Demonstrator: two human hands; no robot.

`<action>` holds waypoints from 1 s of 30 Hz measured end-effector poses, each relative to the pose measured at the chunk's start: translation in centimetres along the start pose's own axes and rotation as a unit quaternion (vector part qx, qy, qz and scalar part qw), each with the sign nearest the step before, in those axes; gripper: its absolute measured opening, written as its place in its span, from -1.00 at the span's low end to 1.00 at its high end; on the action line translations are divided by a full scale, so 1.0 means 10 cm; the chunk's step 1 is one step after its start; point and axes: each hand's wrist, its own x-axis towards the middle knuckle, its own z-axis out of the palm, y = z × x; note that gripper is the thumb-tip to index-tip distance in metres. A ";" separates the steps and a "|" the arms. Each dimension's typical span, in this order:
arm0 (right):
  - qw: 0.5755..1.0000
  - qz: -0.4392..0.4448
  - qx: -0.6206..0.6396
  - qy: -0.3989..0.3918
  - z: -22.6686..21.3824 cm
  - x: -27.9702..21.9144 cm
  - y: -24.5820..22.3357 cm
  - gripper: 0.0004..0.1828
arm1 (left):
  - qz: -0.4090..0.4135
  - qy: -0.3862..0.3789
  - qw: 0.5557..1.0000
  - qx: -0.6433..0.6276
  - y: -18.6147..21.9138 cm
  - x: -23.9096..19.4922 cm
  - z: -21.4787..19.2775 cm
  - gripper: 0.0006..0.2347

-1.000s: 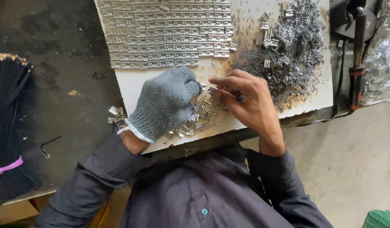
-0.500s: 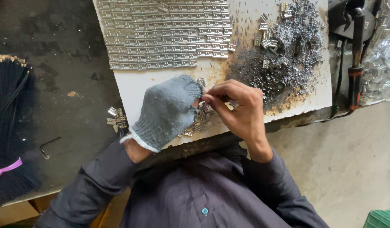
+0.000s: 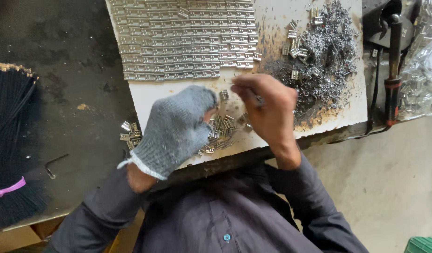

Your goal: The person places small silver metal components onto a white board with pre-arranged rows of similar parts. They pick up components from a pile and position them one by one into the grid pattern on the board.

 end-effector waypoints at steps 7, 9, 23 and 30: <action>0.988 -0.067 -0.102 -0.094 -0.06 -0.04 -0.08 -0.80 | -0.006 0.021 1.000 -0.007 -0.23 0.13 0.21 -0.81; 0.994 -0.033 -0.090 -0.046 -0.10 -0.05 -0.03 -0.83 | -0.036 0.020 0.999 -0.022 -0.24 0.17 0.31 -0.80; 0.991 0.055 -0.117 -0.046 -0.06 0.11 0.03 -0.87 | 0.005 0.047 0.997 0.064 -0.24 0.29 0.41 -0.90; 0.993 0.045 -0.111 0.008 0.05 0.16 0.04 -0.81 | -0.006 0.085 0.992 0.090 -0.24 0.28 0.50 -0.81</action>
